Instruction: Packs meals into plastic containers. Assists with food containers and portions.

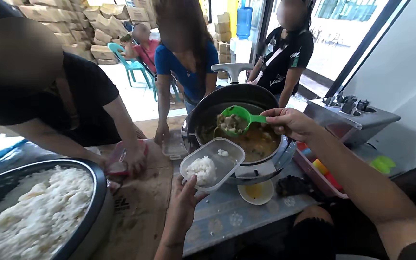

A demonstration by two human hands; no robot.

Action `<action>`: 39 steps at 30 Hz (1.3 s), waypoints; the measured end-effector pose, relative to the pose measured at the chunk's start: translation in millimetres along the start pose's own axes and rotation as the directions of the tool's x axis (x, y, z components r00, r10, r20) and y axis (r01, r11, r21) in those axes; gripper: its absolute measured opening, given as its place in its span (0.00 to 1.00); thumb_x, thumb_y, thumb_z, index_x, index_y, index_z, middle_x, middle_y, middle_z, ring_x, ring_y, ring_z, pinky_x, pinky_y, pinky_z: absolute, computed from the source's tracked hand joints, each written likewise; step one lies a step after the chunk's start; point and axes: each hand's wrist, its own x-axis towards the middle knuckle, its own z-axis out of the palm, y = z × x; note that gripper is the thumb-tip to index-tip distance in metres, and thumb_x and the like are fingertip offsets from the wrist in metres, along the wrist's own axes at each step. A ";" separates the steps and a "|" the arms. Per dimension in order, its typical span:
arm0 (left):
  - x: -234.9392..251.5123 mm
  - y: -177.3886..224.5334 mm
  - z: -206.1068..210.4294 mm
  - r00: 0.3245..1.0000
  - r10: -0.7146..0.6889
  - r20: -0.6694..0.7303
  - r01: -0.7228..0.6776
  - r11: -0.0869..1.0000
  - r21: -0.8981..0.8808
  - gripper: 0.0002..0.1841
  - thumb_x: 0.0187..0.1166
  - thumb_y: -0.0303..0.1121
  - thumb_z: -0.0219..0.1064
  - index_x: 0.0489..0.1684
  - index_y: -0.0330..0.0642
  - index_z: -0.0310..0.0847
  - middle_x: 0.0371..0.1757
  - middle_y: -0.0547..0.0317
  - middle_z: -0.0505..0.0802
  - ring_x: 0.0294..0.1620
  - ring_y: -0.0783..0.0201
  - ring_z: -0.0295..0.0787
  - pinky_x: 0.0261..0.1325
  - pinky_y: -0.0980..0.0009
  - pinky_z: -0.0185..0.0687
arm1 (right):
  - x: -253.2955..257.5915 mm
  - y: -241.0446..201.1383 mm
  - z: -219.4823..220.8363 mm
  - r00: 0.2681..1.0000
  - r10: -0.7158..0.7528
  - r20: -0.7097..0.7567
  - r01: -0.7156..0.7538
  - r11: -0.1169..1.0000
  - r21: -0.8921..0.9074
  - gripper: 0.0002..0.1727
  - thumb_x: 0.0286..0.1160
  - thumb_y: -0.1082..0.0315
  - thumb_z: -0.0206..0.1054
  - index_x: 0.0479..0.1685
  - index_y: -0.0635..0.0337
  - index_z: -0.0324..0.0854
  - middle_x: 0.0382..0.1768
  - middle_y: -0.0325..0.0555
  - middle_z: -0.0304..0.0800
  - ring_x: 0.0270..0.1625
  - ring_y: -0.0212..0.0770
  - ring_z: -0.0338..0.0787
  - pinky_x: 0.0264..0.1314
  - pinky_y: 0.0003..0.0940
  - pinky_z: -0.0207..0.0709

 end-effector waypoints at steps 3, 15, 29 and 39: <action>-1.8 -2.1 1.1 1.000 -0.006 -0.004 0.006 1.000 -0.016 0.20 0.92 0.31 0.47 0.80 0.40 0.54 0.55 0.50 0.88 0.48 0.58 0.95 0.43 0.61 0.94 | -12.0 9.7 14.2 1.000 -0.024 0.002 0.024 0.994 -0.103 0.09 0.83 0.78 0.59 0.52 0.64 0.85 0.29 0.35 0.86 0.16 0.18 0.67 0.17 0.12 0.61; -6.5 -5.0 1.7 0.999 0.014 0.046 -0.016 0.999 0.042 0.27 0.83 0.32 0.51 0.82 0.40 0.50 0.58 0.52 0.86 0.50 0.59 0.94 0.43 0.61 0.95 | -50.2 39.5 40.4 0.618 -0.693 0.371 0.543 0.035 -0.839 0.13 0.72 0.76 0.63 0.48 0.60 0.93 0.39 0.49 0.95 0.38 0.47 0.94 0.39 0.42 0.86; 4.8 -8.4 22.3 0.990 -0.046 0.132 0.034 0.995 0.089 0.26 0.81 0.34 0.46 0.81 0.41 0.54 0.53 0.57 0.89 0.46 0.66 0.94 0.43 0.68 0.94 | -60.3 42.5 0.1 0.738 -0.674 -0.024 0.359 0.423 -0.832 0.11 0.80 0.73 0.65 0.54 0.64 0.90 0.47 0.51 0.94 0.44 0.39 0.93 0.52 0.37 0.87; 37.0 12.8 32.0 0.979 -0.152 0.137 0.128 0.977 0.170 0.20 0.93 0.37 0.36 0.58 0.42 0.76 0.42 0.60 0.92 0.41 0.68 0.92 0.43 0.71 0.90 | -25.0 77.0 -24.0 0.986 -0.051 -0.159 0.007 0.965 -0.261 0.09 0.82 0.78 0.62 0.55 0.68 0.83 0.35 0.36 0.85 0.24 0.19 0.70 0.28 0.15 0.66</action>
